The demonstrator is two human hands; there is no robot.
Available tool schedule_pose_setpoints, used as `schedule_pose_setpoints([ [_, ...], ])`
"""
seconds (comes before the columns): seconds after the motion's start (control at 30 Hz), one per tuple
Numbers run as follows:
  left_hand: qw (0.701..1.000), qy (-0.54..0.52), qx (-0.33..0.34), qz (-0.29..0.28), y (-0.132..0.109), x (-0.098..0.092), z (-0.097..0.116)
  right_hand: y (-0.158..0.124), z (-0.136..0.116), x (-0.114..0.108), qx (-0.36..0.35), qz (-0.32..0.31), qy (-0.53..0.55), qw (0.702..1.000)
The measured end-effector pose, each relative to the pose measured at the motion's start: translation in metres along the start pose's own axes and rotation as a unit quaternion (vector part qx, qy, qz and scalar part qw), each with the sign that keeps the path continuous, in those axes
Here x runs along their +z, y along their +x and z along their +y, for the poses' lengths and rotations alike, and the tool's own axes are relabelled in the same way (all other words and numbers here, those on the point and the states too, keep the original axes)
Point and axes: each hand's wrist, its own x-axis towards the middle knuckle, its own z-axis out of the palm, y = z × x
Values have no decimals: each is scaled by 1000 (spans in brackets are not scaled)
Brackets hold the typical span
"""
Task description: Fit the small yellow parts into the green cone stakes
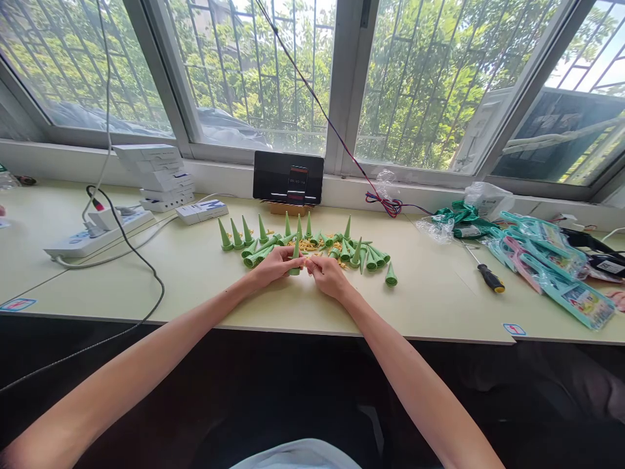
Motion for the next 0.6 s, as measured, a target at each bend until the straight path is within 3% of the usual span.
schedule_pose_setpoints([
  [0.23, 999, -10, -19, 35, 1, 1, 0, 1, 1, 0, 5, 15, 60, 998],
  [0.6, 993, -110, -48, 8, 3, 1, -4, 1, 3, 1, 13, 36, 57, 998],
])
